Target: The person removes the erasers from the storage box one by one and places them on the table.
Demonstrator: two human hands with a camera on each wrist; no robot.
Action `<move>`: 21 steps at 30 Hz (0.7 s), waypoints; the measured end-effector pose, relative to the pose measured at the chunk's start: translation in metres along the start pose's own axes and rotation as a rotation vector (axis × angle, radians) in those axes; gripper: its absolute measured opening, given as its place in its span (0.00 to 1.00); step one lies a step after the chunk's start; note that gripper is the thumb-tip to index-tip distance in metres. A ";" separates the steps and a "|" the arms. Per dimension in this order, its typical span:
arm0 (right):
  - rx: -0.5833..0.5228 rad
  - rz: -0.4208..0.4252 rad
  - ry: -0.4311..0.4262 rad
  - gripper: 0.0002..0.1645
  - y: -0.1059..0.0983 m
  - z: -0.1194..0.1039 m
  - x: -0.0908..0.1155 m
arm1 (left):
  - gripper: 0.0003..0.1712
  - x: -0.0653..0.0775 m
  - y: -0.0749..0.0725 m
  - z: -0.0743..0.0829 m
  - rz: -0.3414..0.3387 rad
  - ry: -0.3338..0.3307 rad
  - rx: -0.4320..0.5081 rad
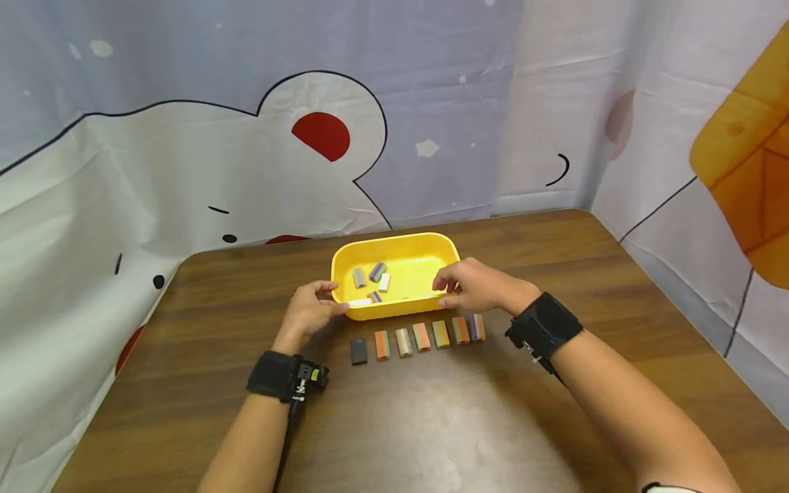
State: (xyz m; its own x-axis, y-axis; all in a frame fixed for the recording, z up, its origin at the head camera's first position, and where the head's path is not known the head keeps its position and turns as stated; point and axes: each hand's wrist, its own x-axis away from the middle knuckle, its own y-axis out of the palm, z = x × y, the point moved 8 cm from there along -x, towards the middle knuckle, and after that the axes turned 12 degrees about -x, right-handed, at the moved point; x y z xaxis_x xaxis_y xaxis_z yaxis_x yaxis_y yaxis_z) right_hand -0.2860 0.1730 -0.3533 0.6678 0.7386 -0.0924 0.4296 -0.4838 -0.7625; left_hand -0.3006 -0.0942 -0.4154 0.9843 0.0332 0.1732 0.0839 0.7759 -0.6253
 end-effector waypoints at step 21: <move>0.189 -0.168 0.135 0.19 0.009 -0.005 -0.131 | 0.31 0.003 0.004 0.002 0.040 0.018 0.015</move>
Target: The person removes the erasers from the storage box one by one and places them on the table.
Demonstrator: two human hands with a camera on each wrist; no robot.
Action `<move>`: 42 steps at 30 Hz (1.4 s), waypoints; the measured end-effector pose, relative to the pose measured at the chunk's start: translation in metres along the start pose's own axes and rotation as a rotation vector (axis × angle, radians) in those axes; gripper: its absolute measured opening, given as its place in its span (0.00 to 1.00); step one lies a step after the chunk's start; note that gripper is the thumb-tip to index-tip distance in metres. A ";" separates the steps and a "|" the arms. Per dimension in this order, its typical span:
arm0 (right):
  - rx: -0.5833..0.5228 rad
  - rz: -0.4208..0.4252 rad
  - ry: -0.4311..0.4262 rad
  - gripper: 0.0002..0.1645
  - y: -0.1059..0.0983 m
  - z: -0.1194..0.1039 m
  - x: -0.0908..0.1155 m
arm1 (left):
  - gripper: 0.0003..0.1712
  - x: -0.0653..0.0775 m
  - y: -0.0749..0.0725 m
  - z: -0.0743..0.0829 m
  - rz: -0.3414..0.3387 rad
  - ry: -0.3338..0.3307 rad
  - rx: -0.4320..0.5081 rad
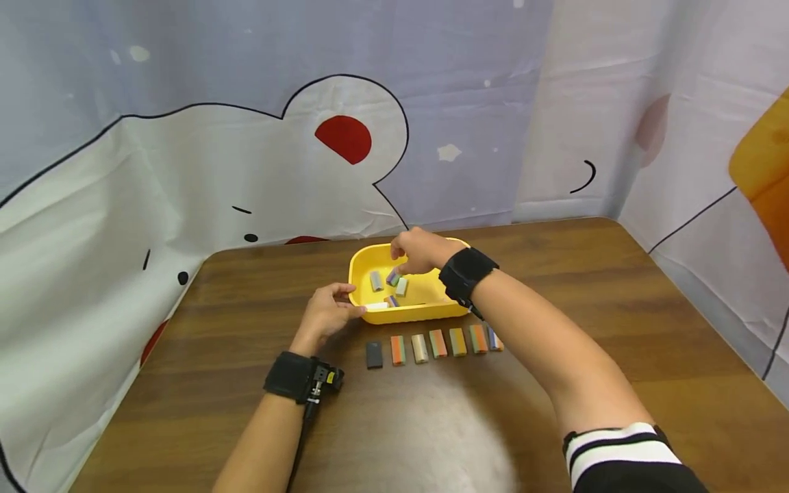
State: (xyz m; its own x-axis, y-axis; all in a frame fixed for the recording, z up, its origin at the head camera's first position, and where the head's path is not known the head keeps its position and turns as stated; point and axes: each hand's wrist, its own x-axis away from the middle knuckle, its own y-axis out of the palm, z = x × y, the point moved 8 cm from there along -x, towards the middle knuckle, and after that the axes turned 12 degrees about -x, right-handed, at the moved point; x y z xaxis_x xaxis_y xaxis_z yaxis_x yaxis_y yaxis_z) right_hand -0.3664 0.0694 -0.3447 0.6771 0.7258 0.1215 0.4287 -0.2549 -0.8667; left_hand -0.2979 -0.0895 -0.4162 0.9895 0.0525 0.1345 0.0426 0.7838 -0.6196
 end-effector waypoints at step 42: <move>0.287 -0.186 0.193 0.07 0.051 0.032 -0.054 | 0.29 0.000 0.012 0.013 0.010 0.045 -0.028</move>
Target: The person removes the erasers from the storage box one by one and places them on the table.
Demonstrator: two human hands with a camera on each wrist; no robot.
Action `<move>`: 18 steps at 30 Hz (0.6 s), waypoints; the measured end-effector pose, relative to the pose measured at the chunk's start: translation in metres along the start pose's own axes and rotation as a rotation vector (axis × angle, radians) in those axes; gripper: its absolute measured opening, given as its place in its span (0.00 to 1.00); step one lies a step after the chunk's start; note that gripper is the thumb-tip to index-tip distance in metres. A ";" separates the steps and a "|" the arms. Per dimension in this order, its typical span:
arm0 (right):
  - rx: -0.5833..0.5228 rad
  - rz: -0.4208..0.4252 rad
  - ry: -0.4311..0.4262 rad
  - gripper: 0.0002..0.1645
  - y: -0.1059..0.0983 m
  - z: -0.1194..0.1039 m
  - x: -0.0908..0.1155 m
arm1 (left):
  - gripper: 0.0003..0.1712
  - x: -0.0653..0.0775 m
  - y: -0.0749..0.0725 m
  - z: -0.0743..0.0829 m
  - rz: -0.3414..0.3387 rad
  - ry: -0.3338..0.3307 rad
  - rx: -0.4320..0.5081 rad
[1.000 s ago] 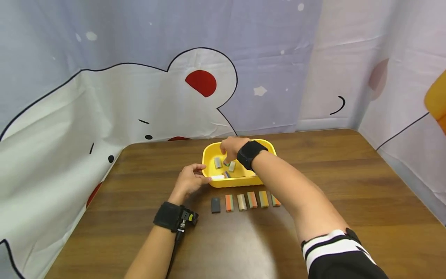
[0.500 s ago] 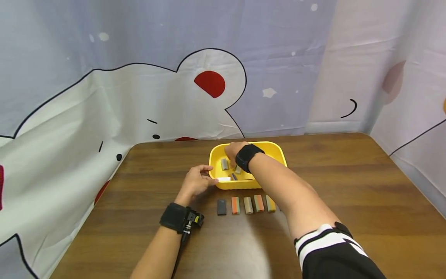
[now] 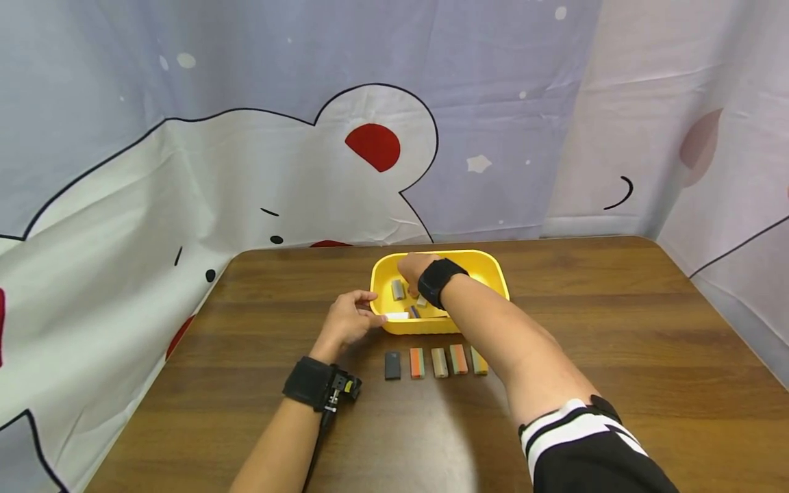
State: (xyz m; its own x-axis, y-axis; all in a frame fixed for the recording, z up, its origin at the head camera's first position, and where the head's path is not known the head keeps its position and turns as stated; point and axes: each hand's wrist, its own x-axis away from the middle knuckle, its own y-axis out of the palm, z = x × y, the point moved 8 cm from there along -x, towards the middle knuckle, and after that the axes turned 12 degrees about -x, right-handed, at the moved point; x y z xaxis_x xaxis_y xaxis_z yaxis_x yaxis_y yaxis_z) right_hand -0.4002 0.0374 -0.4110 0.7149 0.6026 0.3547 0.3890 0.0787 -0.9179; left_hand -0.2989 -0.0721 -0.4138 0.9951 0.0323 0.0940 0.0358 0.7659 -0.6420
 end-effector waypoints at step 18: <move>-0.034 -0.006 0.018 0.07 0.002 0.007 0.004 | 0.29 -0.004 0.004 0.000 -0.004 0.003 -0.011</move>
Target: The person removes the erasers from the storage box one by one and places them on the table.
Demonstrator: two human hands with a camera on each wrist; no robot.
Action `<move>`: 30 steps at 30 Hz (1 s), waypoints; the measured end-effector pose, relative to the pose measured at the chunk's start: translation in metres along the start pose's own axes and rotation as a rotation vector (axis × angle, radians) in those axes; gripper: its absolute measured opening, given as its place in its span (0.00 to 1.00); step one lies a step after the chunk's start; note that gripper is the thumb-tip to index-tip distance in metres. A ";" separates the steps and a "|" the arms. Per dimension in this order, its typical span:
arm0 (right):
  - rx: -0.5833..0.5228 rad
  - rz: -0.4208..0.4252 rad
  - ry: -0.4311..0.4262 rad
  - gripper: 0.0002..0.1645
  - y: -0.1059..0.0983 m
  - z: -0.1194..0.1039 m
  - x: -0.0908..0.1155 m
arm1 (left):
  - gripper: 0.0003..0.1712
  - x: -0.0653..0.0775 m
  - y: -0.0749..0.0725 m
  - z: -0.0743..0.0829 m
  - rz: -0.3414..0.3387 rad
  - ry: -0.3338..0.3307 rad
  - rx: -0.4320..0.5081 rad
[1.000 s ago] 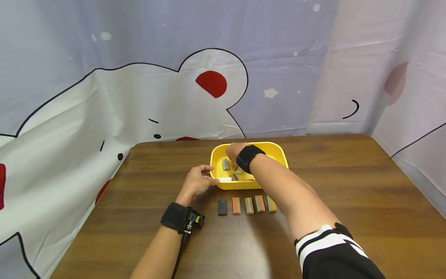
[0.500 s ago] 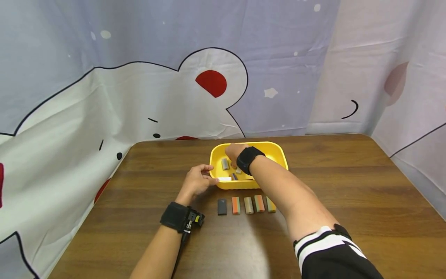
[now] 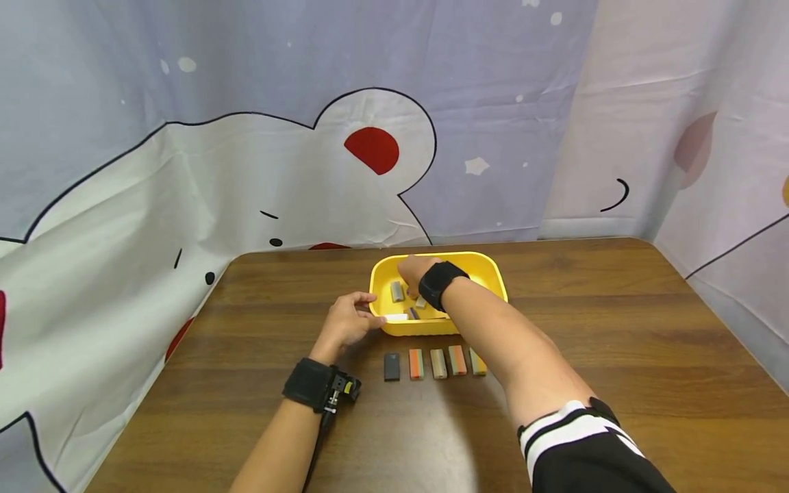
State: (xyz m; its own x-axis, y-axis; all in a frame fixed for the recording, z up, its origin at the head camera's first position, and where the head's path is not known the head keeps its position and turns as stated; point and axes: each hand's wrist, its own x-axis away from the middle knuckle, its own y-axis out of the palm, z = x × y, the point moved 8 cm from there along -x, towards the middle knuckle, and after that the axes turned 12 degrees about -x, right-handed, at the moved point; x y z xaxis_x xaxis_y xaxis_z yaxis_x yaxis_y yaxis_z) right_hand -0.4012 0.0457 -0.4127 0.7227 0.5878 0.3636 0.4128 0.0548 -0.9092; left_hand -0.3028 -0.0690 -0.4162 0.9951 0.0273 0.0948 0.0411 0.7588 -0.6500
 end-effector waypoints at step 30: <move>-0.202 0.210 -0.229 0.13 -0.055 0.005 0.099 | 0.31 -0.004 -0.012 0.003 -0.027 0.016 0.003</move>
State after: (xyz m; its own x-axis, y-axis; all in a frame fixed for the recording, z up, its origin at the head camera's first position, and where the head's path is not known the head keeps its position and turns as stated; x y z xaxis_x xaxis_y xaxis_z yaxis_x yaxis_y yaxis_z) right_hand -0.3545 0.1051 -0.3280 0.6702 0.7357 0.0978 0.3862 -0.2331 -0.8925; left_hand -0.3076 -0.0765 -0.4063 0.9949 -0.0037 0.1005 0.0680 0.7613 -0.6449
